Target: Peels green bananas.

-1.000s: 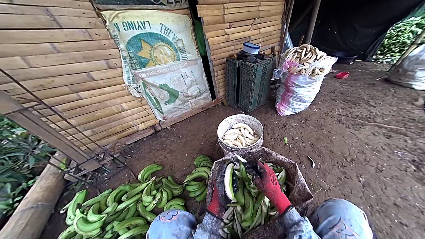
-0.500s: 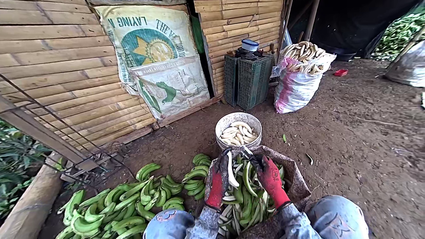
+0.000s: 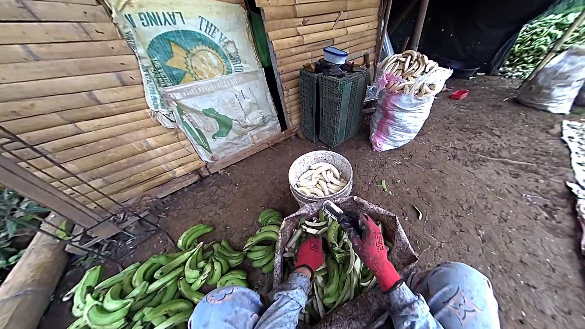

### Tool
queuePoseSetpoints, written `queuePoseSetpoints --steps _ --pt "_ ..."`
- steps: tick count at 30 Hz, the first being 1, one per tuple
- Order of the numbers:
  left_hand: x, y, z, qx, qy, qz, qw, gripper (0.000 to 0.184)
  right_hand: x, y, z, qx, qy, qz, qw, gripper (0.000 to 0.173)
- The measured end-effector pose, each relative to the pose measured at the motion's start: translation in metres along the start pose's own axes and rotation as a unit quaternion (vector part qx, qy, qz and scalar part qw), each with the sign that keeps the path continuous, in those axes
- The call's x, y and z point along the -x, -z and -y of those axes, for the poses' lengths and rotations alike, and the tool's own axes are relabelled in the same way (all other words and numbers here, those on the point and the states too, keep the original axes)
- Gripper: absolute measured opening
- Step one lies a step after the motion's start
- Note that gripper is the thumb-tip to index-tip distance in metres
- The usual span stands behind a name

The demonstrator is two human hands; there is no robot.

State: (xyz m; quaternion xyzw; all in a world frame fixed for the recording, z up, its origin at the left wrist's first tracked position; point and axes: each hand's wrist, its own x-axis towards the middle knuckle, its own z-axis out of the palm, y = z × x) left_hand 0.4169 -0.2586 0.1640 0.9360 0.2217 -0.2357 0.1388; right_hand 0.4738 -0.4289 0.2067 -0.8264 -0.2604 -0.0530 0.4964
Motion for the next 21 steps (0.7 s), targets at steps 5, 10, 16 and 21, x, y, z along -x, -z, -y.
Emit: queuePoseSetpoints --steps 5,10,16,21 --pt "-0.006 0.0 0.015 -0.014 -0.01 0.05 0.999 0.061 0.001 0.0 0.001 -0.002 -0.019 0.029 0.999 0.038" --pt "0.013 0.02 0.029 0.208 0.008 -0.052 0.977 0.058 -0.002 0.008 -0.005 -0.012 -0.027 0.023 0.999 0.037" --pt "0.051 0.069 0.024 0.709 -0.17 -0.125 0.673 0.041 -0.001 0.003 -0.002 -0.031 0.01 0.037 0.999 0.035" --pt "0.069 0.08 0.015 0.675 -0.1 -0.288 0.672 0.04 0.01 0.003 0.017 -0.071 0.109 0.048 0.99 0.033"
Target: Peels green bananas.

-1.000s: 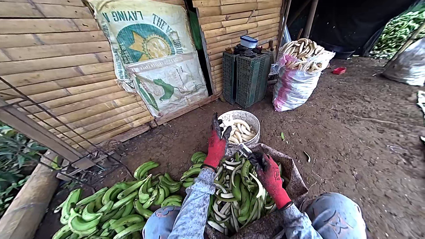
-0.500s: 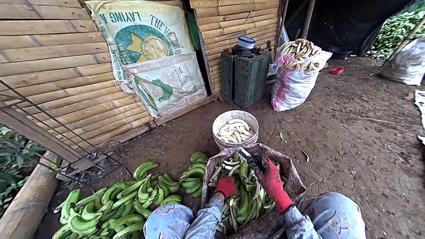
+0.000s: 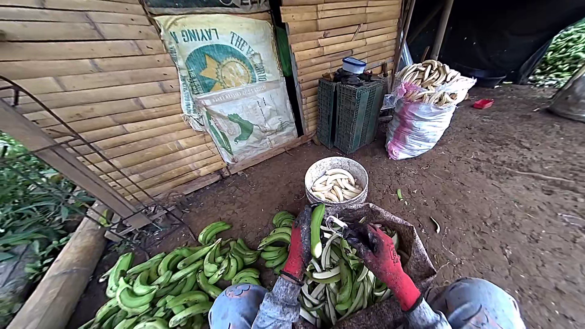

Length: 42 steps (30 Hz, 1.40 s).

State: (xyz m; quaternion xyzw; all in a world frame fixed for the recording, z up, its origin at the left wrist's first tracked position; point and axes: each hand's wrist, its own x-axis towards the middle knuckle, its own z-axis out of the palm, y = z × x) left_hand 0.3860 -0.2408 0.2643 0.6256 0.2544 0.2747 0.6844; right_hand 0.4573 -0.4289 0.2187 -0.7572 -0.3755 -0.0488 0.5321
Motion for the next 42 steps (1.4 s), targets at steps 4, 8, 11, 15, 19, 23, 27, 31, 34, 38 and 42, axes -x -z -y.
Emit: queuePoseSetpoints --steps 4,8,11,15,19,23,27,31,34,38,42 --pt "0.012 0.007 0.007 -0.021 -0.081 0.088 0.993 0.041 0.008 -0.013 0.008 0.053 0.058 0.1 0.992 0.032" --pt "0.032 0.003 0.033 -0.048 -0.054 0.073 0.995 0.039 -0.016 -0.012 -0.008 0.159 -0.019 0.01 0.987 0.038" --pt "0.035 -0.01 0.028 0.039 0.02 0.026 0.999 0.031 -0.034 0.005 -0.016 0.148 -0.087 -0.052 0.984 0.042" --pt "0.009 0.004 0.039 0.219 0.05 0.075 0.972 0.041 -0.002 -0.003 -0.003 0.037 -0.017 0.099 0.994 0.036" --pt "0.027 0.008 0.044 0.084 0.077 0.159 0.981 0.037 -0.007 -0.012 -0.01 0.135 -0.057 0.048 0.988 0.041" --pt "0.027 0.0 0.047 0.115 0.078 0.123 0.983 0.038 -0.028 0.009 -0.008 0.158 -0.103 -0.008 0.982 0.044" --pt "0.003 0.005 0.06 0.214 0.019 0.089 0.973 0.04 0.022 -0.016 0.005 0.114 0.003 0.089 0.989 0.036" --pt "0.005 0.01 0.058 0.019 0.067 0.185 0.98 0.038 0.001 -0.009 -0.008 0.209 -0.059 0.073 0.973 0.041" --pt "0.008 0.006 0.06 -0.003 0.087 0.167 0.982 0.04 -0.016 -0.004 -0.012 0.228 -0.124 0.078 0.963 0.041" --pt "0.022 0.004 0.034 -0.06 0.011 0.227 0.972 0.037 -0.012 -0.011 -0.02 0.124 -0.103 0.043 0.986 0.041" --pt "0.019 0.01 0.025 -0.164 0.046 0.264 0.949 0.039 -0.025 0.005 -0.022 0.178 -0.191 0.05 0.964 0.044"
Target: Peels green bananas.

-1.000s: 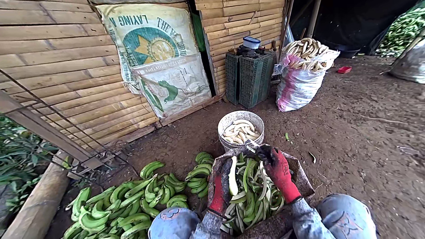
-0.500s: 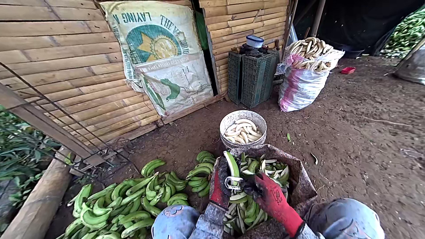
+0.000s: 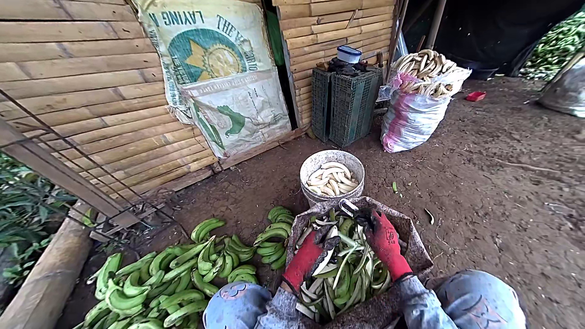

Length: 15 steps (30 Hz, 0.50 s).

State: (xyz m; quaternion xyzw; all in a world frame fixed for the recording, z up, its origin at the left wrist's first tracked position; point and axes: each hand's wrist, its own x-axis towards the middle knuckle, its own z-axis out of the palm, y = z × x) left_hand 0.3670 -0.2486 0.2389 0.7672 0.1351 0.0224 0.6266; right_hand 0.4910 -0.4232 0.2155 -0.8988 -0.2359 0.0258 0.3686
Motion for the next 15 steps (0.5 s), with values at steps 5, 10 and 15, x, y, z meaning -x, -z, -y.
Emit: queuePoseSetpoints --steps 5,10,15 --pt "-0.022 -0.003 0.02 0.387 -0.078 -0.23 0.889 0.033 0.039 -0.023 0.014 -0.089 0.156 -0.032 0.983 0.039" --pt "-0.019 -0.007 0.023 0.492 -0.13 -0.186 0.84 0.039 0.048 -0.03 0.029 -0.012 0.172 -0.025 0.985 0.038" --pt "-0.022 -0.009 0.032 0.252 -0.12 -0.258 0.925 0.044 0.039 -0.031 0.023 0.008 0.18 -0.042 0.983 0.04"
